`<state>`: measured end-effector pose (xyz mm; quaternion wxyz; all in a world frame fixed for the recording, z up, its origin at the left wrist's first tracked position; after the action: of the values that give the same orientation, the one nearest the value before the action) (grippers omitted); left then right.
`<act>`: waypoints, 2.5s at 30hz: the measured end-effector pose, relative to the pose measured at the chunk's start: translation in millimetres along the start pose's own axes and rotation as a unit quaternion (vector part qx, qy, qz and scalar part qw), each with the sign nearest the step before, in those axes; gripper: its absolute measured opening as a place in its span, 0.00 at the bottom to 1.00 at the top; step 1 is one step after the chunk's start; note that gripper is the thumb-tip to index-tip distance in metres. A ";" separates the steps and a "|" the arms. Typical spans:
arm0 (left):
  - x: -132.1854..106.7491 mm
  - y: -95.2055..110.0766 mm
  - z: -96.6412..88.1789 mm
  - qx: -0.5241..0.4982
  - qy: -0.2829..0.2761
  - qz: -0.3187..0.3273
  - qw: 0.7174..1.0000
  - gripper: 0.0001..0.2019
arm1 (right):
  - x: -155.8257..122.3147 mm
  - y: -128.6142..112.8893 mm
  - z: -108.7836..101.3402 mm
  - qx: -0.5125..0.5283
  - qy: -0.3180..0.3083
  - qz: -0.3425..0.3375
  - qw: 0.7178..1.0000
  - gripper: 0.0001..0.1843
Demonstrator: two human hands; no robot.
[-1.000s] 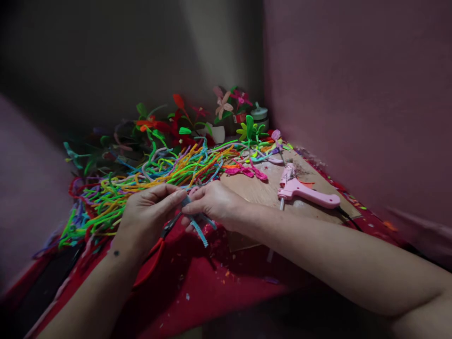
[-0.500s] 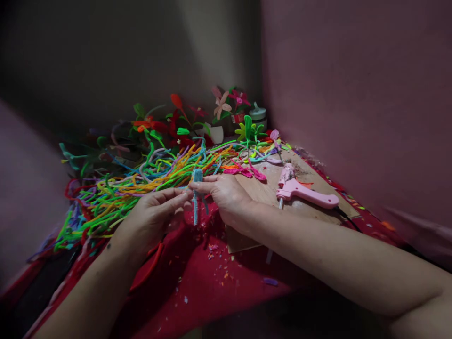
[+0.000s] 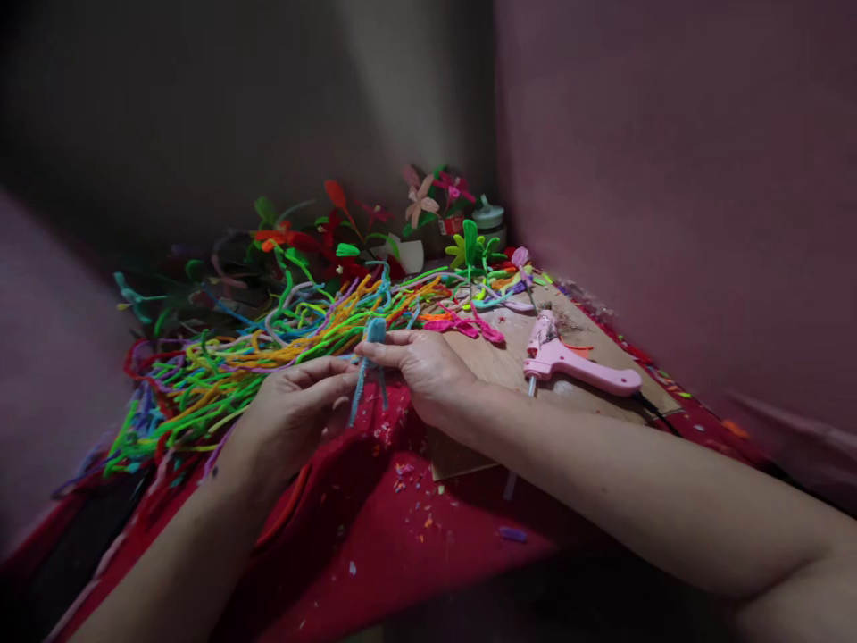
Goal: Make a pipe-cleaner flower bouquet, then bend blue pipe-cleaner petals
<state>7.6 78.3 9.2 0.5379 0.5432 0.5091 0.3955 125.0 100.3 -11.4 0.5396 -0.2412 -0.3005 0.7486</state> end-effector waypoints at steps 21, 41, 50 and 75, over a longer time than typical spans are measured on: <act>-14.9 21.6 -0.9 0.111 0.057 0.066 0.990 0.05 | -5.7 -6.3 7.8 -0.013 -0.042 -0.029 0.999 0.07; -11.4 15.2 -3.3 0.043 -0.016 0.025 0.999 0.10 | -6.9 -3.8 6.8 -0.038 -0.061 -0.022 0.997 0.06; -11.6 13.8 -5.9 0.074 -0.023 -0.011 0.997 0.12 | -9.3 -4.5 8.1 -0.071 -0.065 -0.035 0.995 0.07; -70.2 -45.1 -97.8 0.529 0.067 0.017 0.846 0.05 | -10.8 -1.7 4.6 -0.003 -0.164 0.054 0.985 0.11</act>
<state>-105.6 23.0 -16.4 0.1269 0.7262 0.6664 0.1112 126.2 89.5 -6.6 0.4408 -0.1323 -0.3737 0.8054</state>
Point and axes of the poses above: each hand's wrist, its own x-axis towards the middle knuckle, its own z-axis out of the palm, y = z × x, the point moved 5 cm from there along x, towards the middle knuckle
